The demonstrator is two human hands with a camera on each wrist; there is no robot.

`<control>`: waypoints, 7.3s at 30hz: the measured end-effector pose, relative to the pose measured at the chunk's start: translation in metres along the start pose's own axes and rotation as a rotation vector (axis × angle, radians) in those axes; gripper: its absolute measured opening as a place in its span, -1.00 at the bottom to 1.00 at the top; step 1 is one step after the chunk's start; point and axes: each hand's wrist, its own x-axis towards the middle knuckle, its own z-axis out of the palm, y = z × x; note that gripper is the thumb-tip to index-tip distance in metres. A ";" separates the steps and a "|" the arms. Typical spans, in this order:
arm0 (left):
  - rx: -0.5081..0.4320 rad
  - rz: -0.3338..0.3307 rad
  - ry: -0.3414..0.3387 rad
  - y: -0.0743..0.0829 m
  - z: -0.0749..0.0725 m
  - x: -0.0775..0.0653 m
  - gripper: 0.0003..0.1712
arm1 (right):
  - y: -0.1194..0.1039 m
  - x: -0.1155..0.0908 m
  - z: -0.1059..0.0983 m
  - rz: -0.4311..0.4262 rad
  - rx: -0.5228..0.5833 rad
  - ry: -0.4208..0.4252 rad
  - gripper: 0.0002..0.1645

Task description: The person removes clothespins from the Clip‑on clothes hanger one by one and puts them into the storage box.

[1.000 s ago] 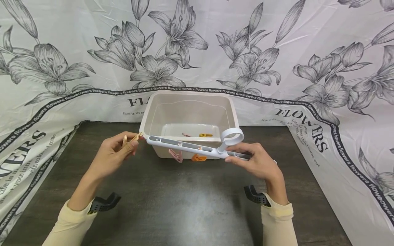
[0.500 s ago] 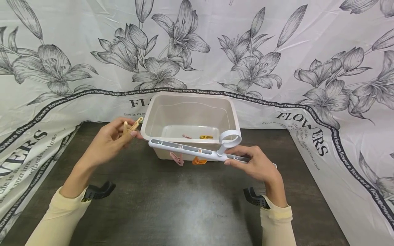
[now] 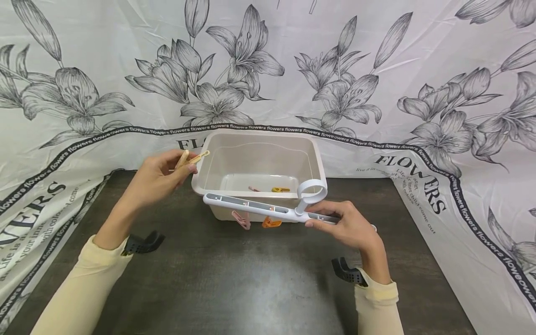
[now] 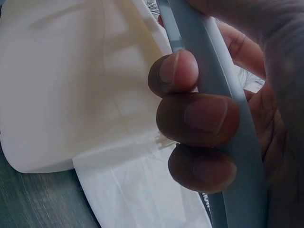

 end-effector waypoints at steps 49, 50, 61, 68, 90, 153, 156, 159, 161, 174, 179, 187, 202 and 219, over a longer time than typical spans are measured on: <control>0.224 0.053 -0.191 0.016 0.021 0.074 -0.48 | 0.001 0.000 0.000 0.035 0.018 -0.025 -0.72; 0.211 0.059 -0.188 0.015 0.021 0.073 -0.48 | 0.001 0.000 0.000 0.038 0.017 -0.027 -0.72; 0.077 0.110 -0.133 0.002 0.022 0.049 -0.49 | 0.000 -0.001 0.001 0.070 0.011 -0.030 -0.71; -0.036 0.124 -0.054 -0.002 0.026 0.027 -0.52 | -0.001 0.000 0.001 0.071 -0.005 -0.027 -0.71; -0.459 0.269 -0.017 -0.013 0.050 -0.028 -0.59 | -0.007 0.002 0.003 0.038 0.011 -0.009 -0.69; -0.529 0.124 -0.251 -0.014 0.113 -0.060 -0.88 | -0.010 0.008 0.013 -0.064 0.026 0.005 -0.61; -0.496 0.152 -0.205 -0.014 0.113 -0.061 -0.88 | -0.010 0.008 0.013 -0.069 0.033 0.001 -0.60; -0.445 0.196 -0.132 -0.014 0.115 -0.061 -0.88 | -0.010 0.008 0.013 -0.072 0.042 0.003 -0.60; -0.404 0.228 -0.073 -0.014 0.116 -0.062 -0.87 | -0.010 0.007 0.013 -0.071 0.049 0.006 -0.60; -0.307 0.355 0.211 -0.012 0.124 -0.061 -0.86 | -0.009 0.007 0.017 -0.110 0.062 0.040 -0.64; -0.278 0.382 0.264 -0.012 0.126 -0.061 -0.85 | -0.010 0.008 0.018 -0.111 0.052 0.041 -0.65; -0.195 0.437 0.341 -0.012 0.125 -0.061 -0.83 | -0.010 0.008 0.019 -0.111 0.051 0.036 -0.61; -0.117 0.496 0.427 -0.011 0.124 -0.061 -0.80 | -0.011 0.009 0.020 -0.135 0.058 0.040 -0.63; -0.492 0.325 0.198 -0.006 0.126 -0.063 -0.90 | -0.012 0.013 0.022 -0.162 0.090 0.033 -0.59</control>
